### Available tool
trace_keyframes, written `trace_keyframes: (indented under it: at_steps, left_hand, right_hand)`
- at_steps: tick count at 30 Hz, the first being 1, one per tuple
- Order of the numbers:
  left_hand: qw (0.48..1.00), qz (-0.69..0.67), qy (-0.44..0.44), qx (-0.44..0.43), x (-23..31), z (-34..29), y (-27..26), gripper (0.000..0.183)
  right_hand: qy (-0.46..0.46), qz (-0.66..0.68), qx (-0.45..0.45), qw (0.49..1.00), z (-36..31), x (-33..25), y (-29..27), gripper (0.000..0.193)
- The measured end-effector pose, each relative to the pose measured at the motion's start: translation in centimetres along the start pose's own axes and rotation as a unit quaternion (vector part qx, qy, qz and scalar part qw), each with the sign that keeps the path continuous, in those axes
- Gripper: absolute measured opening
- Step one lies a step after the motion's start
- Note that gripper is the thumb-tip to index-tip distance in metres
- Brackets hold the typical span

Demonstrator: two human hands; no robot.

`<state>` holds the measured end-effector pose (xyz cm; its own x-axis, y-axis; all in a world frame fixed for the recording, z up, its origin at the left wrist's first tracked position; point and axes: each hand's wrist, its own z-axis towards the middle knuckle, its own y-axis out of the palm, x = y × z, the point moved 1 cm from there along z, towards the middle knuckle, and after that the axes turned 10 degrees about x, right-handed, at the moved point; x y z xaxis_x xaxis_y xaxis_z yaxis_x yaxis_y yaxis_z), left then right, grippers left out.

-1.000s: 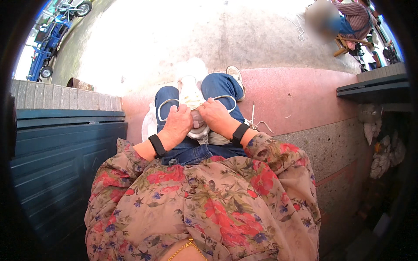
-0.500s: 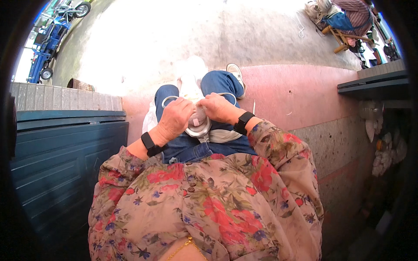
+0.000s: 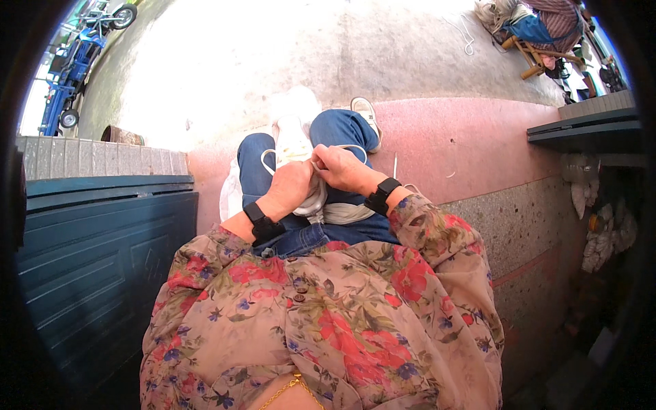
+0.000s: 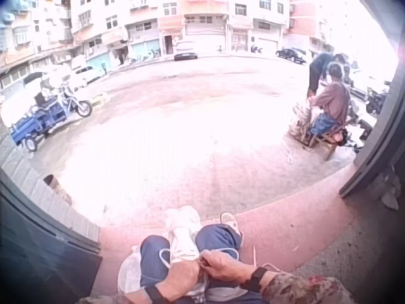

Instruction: The recorder is lacing and organizing white sneakers while sitting outdoors.

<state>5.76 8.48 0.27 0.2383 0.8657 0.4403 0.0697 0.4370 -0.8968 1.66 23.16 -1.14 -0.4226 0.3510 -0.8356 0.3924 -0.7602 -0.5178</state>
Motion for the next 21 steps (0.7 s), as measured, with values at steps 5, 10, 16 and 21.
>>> trace_keyframes:
  at_steps: [5,10,16,21]
  left_hand:
    - [0.994,0.019,0.06,0.09,-2.3,1.5,-4.8,0.007]
    - [0.989,-0.019,0.019,0.142,-5.7,4.6,-7.2,0.01]
    - [0.996,-0.07,0.03,0.043,-7.0,7.4,-4.9,0.02]
    - [0.95,-0.252,-0.177,0.045,-13.0,5.8,-5.0,0.027]
  right_hand:
    - [-0.047,-0.02,0.037,0.998,-0.7,-0.6,-0.6,0.023]
    - [-0.095,-0.064,0.081,0.99,-1.7,-2.3,0.0,0.02]
    - [-0.091,-0.145,0.103,0.98,-2.6,-3.3,-0.8,0.016]
    - [-0.013,-0.184,0.135,0.974,-4.5,-2.4,-2.5,0.009]
